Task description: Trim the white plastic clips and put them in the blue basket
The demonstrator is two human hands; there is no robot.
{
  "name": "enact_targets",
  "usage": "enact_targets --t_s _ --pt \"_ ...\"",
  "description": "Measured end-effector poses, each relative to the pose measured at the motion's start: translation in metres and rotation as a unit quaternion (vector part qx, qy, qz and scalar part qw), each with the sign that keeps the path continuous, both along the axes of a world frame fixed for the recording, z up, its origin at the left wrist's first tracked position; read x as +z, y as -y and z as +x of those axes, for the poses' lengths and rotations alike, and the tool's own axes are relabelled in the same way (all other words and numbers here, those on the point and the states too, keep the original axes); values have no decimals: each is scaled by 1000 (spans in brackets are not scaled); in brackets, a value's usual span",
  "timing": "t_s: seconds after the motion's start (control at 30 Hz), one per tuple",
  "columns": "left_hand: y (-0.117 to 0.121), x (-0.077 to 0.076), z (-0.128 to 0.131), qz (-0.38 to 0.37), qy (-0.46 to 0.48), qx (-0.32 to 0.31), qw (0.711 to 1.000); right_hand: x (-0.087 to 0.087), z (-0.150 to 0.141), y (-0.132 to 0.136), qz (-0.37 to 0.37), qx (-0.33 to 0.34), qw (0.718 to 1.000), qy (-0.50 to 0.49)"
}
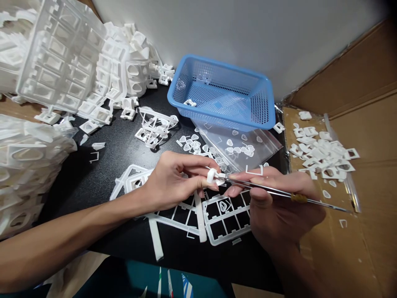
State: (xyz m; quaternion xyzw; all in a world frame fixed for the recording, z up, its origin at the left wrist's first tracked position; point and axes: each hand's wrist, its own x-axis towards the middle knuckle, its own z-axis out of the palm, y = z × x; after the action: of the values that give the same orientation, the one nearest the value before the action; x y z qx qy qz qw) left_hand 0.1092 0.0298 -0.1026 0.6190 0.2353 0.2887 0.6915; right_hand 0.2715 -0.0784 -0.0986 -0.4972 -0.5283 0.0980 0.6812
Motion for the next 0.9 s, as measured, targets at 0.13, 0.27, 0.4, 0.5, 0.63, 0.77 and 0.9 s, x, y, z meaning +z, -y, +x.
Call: enact_targets --t_s 0.13,0.27,0.4,0.5,0.63,0.77,0.9 --pt "1 1 0 -4 -2 5 1000 1 0 -1 4 10 1000 0" --pt "1 0 -1 -2 -8 1 1000 0 -1 -1 7 3 1000 5" --pt "2 -1 -1 -5 -10 1 1000 -2 0 0 10 9 1000 0" --pt "2 -2 -1 -6 -4 3 1000 -2 1 0 12 12 1000 3" --pt "1 0 0 -5 -3 6 1000 0 2 0 -3 16 1000 3" --pt "1 1 0 -16 -3 6 1000 1 3 0 -9 19 1000 0" --pt "2 1 1 -31 -5 12 999 0 3 -1 -7 14 1000 5"
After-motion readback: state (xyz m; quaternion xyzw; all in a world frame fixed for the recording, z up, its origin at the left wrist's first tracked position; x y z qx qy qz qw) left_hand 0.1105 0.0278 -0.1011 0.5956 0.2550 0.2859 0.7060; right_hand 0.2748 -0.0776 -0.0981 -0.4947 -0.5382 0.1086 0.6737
